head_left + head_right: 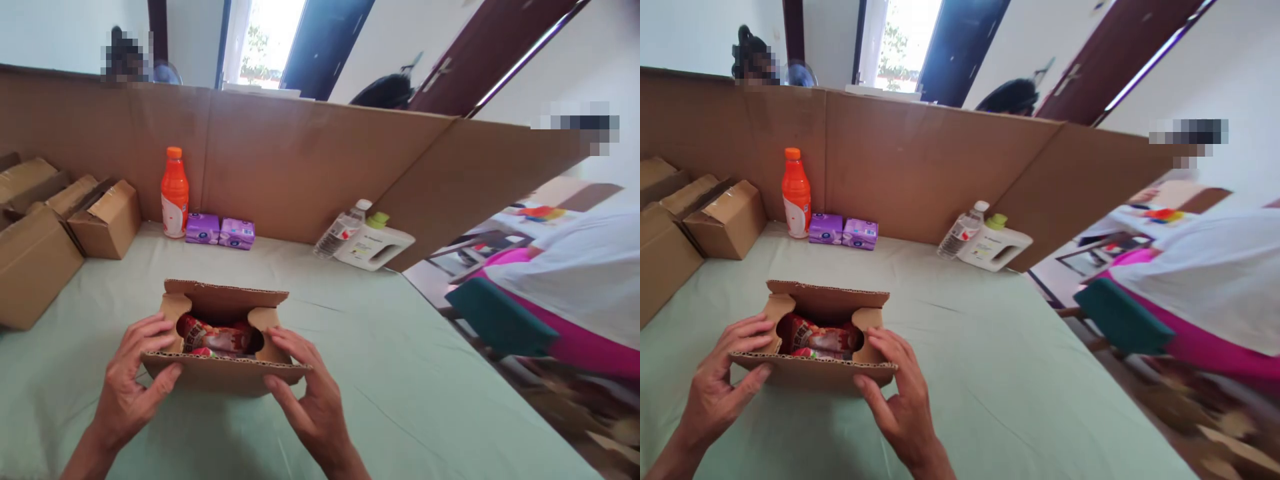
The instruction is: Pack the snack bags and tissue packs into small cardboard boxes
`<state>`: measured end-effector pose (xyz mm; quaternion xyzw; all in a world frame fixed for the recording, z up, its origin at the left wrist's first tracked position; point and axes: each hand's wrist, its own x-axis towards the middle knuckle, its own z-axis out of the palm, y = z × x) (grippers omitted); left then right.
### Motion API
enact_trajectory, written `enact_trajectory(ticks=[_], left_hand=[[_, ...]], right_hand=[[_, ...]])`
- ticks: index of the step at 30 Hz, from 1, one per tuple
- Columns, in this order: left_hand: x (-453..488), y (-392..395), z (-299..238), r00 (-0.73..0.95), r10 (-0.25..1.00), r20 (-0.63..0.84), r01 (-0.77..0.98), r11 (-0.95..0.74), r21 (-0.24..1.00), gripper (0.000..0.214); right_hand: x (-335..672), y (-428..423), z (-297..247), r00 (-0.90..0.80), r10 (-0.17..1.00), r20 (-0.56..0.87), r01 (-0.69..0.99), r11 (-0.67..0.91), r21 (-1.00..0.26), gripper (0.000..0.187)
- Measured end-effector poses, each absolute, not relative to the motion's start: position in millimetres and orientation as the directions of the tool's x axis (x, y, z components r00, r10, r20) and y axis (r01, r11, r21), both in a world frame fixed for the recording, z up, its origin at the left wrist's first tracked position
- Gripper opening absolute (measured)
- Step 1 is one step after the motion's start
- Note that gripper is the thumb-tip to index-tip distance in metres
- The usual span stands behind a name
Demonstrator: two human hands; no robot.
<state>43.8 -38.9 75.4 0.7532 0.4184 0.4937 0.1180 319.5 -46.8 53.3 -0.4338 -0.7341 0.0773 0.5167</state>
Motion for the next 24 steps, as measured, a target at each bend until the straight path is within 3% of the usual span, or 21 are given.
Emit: enact_trajectory(ticks=[3, 6, 9, 13, 16, 19, 21, 24], left_hand=[[44, -40, 80, 0.142, 0.788, 0.598, 0.587, -0.554, 0.591, 0.027], [45, -40, 81, 0.044, 0.877, 0.479, 0.626, -0.398, 0.671, 0.040], [49, -38, 81, -0.052, 0.898, 0.437, 0.632, -0.309, 0.711, 0.052], [53, -35, 80, -0.049, 0.869, 0.492, 0.660, -0.341, 0.669, 0.058], [53, -32, 77, -0.010, 0.871, 0.492, 0.674, -0.358, 0.647, 0.062], [48, -31, 74, 0.081, 0.893, 0.444, 0.683, -0.374, 0.628, 0.042], [41, -31, 73, 0.126, 0.914, 0.386, 0.665, -0.366, 0.651, 0.034], [32, -32, 75, 0.162, 0.953, 0.256, 0.606, -0.301, 0.736, 0.042]], right_hand=[[314, -52, 48, 0.028, 0.731, 0.682, 0.555, 0.556, -0.619, 0.037], [316, -55, 49, 0.048, 0.749, 0.660, 0.590, 0.512, -0.624, 0.045], [328, -45, 59, -0.008, 0.753, 0.658, 0.644, 0.507, -0.573, 0.066], [346, -19, 77, -0.144, 0.738, 0.659, 0.716, 0.538, -0.445, 0.095], [351, -6, 80, -0.340, 0.708, 0.619, 0.653, 0.652, -0.386, 0.075], [349, -9, 71, -0.438, 0.668, 0.602, 0.587, 0.719, -0.371, 0.048], [348, -19, 60, -0.424, 0.683, 0.595, 0.588, 0.707, -0.392, 0.051], [348, -38, 41, -0.351, 0.765, 0.540, 0.617, 0.623, -0.481, 0.065]])
